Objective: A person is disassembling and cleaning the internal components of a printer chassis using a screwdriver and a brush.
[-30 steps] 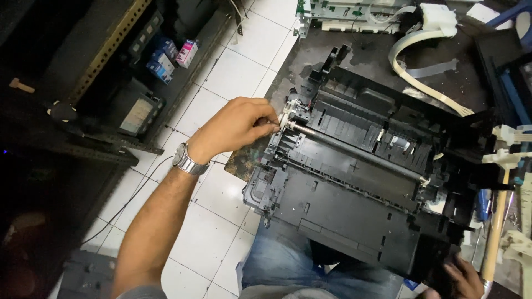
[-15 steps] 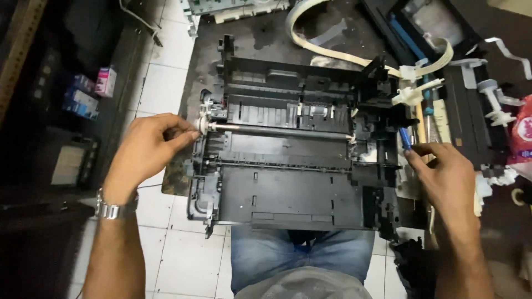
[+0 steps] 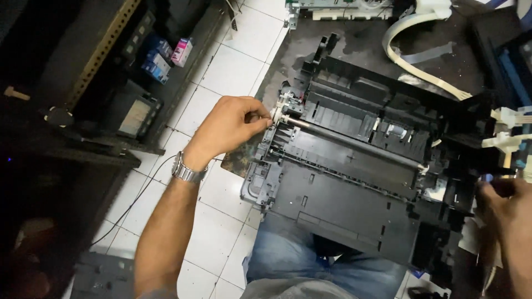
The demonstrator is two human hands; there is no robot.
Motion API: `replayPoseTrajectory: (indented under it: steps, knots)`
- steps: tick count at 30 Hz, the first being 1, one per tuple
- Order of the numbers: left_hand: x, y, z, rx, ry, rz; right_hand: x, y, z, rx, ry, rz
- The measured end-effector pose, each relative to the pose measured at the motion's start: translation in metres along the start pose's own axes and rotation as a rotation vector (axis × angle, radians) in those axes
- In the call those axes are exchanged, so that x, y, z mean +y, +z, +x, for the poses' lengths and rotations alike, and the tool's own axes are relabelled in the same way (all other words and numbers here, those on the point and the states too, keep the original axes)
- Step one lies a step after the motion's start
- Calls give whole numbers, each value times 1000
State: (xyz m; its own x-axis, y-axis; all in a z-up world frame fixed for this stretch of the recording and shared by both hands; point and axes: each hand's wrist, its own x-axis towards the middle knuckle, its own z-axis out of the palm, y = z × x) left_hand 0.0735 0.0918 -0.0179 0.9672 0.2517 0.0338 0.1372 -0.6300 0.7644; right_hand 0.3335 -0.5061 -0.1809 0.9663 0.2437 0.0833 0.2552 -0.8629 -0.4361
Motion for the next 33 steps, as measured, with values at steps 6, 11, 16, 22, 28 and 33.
replayPoseTrajectory:
  steps: [6,11,16,22,28,33]
  knots:
    - [-1,0,-1,-19,-13,12,-80,-40,-16,-19,60,-13]
    - [1,7,2,-52,-32,18,-148,-92,-47,76,-13,-179]
    - [22,5,0,-14,-199,138,-177,-117,-66,-223,-79,-73]
    - [29,7,-1,-16,-246,175,-173,-108,-86,-364,253,-182]
    - [23,12,-1,-7,-269,274,-169,-123,-107,-150,424,-293]
    - [29,18,-6,31,-317,216,-156,-124,-115,7,284,-102]
